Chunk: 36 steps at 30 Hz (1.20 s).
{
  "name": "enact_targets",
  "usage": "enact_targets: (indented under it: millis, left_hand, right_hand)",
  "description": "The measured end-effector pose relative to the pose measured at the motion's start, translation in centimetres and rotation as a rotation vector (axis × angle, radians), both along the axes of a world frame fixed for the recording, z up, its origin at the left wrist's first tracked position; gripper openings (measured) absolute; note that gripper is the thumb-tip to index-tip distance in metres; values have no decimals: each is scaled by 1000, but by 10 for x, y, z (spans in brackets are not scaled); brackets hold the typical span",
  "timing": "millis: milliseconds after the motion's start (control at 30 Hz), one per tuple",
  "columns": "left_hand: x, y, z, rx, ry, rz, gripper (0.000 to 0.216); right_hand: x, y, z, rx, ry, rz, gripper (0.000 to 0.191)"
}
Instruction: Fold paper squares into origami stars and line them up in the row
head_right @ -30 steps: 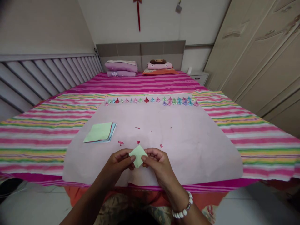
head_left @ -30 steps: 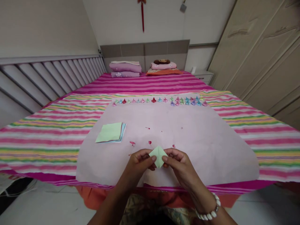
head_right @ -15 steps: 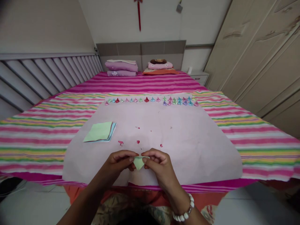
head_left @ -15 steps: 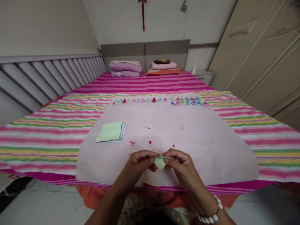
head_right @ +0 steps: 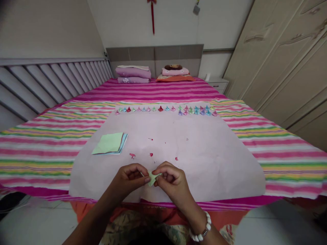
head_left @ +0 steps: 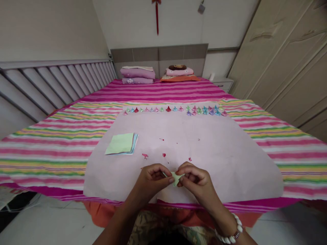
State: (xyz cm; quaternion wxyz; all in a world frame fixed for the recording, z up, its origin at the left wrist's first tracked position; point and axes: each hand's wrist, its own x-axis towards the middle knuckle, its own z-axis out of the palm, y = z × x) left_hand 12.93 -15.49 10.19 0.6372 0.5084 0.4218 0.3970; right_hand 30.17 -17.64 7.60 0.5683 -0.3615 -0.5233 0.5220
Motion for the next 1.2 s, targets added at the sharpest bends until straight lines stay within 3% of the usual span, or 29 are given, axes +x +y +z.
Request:
enact_targets:
  millis: [133, 367, 633, 767, 967, 1200]
  left_hand:
    - [0, -1, -1, 90, 64, 6, 14]
    - [-1, -3, -2, 300, 157, -15, 11]
    - [5, -2, -5, 86, -56, 30, 30]
    - [8, -1, -5, 63, 19, 33, 17]
    - [8, 0, -6, 90, 45, 116, 15]
    - [13, -2, -16, -73, -163, 211, 19]
  right_hand:
    - [1, 0, -3, -106, 114, 68, 30]
    - [-7, 1, 4, -254, 24, 19, 24]
    - [-8, 2, 7, -153, -13, -69, 19]
    - [-9, 2, 8, -94, -30, -86, 18]
    - [-9, 1, 7, -164, -24, -27, 17]
    - [-11, 5, 0, -170, 30, -81, 16]
